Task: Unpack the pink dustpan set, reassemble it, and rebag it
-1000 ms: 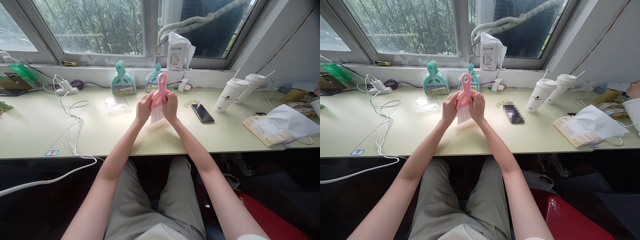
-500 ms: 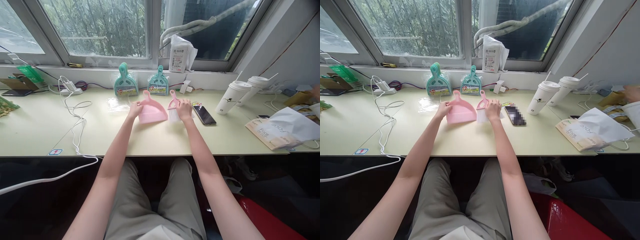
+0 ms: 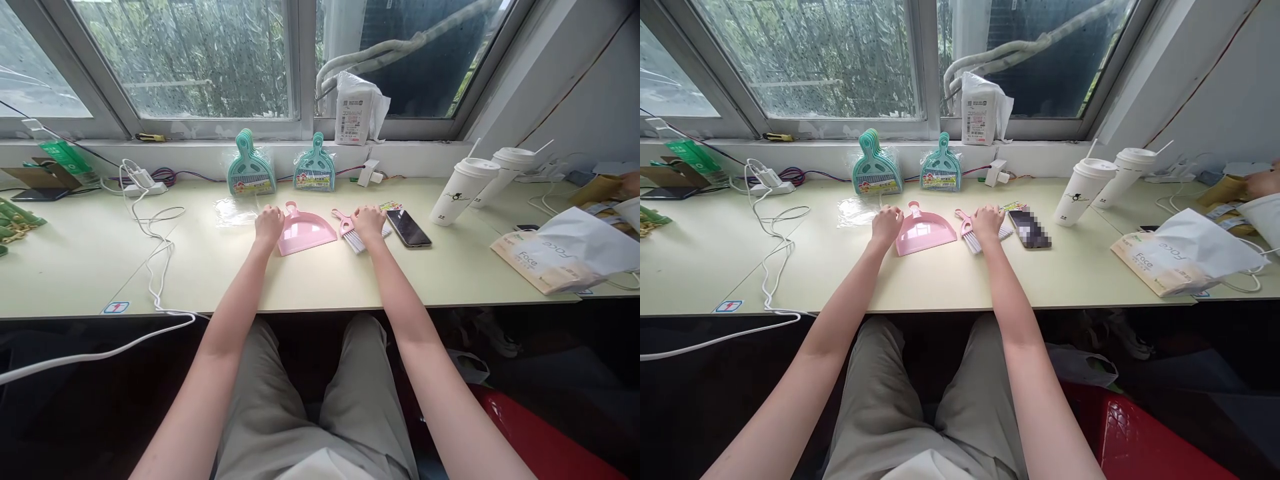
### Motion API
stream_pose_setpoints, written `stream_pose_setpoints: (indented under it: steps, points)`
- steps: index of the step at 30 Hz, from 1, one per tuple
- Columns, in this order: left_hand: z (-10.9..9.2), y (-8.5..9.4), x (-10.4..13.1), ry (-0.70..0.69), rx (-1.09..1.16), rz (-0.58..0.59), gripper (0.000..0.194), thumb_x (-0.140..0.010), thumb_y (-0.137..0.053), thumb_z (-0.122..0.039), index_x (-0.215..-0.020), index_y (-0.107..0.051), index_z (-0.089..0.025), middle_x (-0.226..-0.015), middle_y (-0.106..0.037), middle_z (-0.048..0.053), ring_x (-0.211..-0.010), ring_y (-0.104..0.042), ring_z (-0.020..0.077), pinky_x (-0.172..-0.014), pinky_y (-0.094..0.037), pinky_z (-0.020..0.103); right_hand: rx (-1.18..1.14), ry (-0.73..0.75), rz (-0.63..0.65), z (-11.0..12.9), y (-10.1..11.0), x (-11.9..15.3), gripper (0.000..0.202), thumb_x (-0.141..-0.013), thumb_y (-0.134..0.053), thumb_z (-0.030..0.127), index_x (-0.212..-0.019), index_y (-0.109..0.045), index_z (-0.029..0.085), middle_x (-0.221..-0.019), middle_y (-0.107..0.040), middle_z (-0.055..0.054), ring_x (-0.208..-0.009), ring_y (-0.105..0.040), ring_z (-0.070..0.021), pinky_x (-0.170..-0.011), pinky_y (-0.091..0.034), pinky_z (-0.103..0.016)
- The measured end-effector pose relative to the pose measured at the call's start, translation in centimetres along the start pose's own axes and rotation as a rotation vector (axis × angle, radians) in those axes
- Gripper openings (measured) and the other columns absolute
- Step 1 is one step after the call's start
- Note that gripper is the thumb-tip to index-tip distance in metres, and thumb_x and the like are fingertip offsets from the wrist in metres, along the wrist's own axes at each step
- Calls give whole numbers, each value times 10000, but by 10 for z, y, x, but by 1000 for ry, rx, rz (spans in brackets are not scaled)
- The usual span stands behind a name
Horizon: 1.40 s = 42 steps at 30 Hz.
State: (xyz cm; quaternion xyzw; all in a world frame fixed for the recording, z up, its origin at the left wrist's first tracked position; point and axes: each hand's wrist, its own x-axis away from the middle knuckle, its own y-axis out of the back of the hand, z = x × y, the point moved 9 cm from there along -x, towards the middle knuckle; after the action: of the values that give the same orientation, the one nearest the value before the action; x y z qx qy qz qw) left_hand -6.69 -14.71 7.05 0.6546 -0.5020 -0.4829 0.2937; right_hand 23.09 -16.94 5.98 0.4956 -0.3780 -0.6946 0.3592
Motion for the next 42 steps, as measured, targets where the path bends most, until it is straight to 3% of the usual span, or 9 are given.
stream_pose_setpoints:
  steps: [7,13,17,20,23,28,33,35,42]
  points:
    - [1,8,-2,-52,57,-122,194,-909,-512,-301,-895,-668,-186,-1213,-540,197,-1138,-563,333,-837,-490,397,-2,-72,196,-7,-21,2,343,-832,-602,410,-1028,-770,184,-1155,-698,-164,-1149,-534,-338,-951,-306,-459]
    - [18,-12,-6,63,23,53,212,-884,-524,-293,-879,-702,-178,-1174,-606,200,-1018,-637,327,-876,-477,436,-3,-131,240,-7,-16,6,373,-744,-673,363,-1020,-758,126,-1172,-680,-199,-1168,-536,-355,-937,-339,-456]
    - [13,-20,-8,-16,27,98,274,-905,-474,-314,-844,-710,-189,-1070,-687,182,-1091,-612,319,-888,-468,403,-65,-110,155,-4,-2,3,332,-747,-646,324,-994,-756,129,-1145,-684,-193,-1172,-532,-359,-949,-344,-472]
    - [2,-28,-5,-72,47,143,284,-882,-501,-327,-688,-666,-201,-890,-710,155,-949,-639,301,-770,-467,370,-181,-46,90,8,8,2,282,-768,-624,339,-959,-760,181,-1135,-694,-144,-1154,-544,-328,-956,-353,-455]
    - [-23,-38,7,-164,104,218,345,-868,-512,-329,-552,-573,-204,-682,-653,95,-721,-613,229,-656,-418,321,-239,49,179,29,4,8,236,-772,-652,379,-908,-770,227,-1071,-718,-92,-1100,-572,-295,-961,-358,-439]
    - [-86,-48,44,-539,285,390,382,-911,-469,-374,-600,-590,-188,-658,-623,36,-619,-533,154,-615,-386,278,-164,177,260,57,-8,22,180,-788,-663,320,-900,-769,226,-1101,-698,-99,-1123,-551,-294,-981,-344,-442]
    - [-88,-21,42,-660,213,118,212,-872,-615,-371,-964,-694,-197,-1036,-661,85,-913,-602,214,-739,-456,304,-238,260,277,65,-13,25,191,-856,-642,367,-979,-771,296,-1240,-663,-70,-1214,-502,-300,-1008,-326,-467]
    - [-83,-15,39,-718,116,16,294,-835,-680,-343,-1090,-680,-198,-1166,-624,114,-1056,-574,257,-822,-467,340,-247,274,271,67,-13,26,192,-869,-643,370,-995,-771,302,-1272,-654,-65,-1230,-493,-300,-1021,-318,-477]
    - [-85,-38,48,-923,-117,71,288,-928,-473,-88,-1056,-713,-183,-1049,-683,110,-1004,-606,221,-837,-468,326,-319,312,258,74,-19,27,192,-880,-644,399,-975,-771,291,-1286,-673,-38,-1249,-510,-290,-1016,-342,-468]
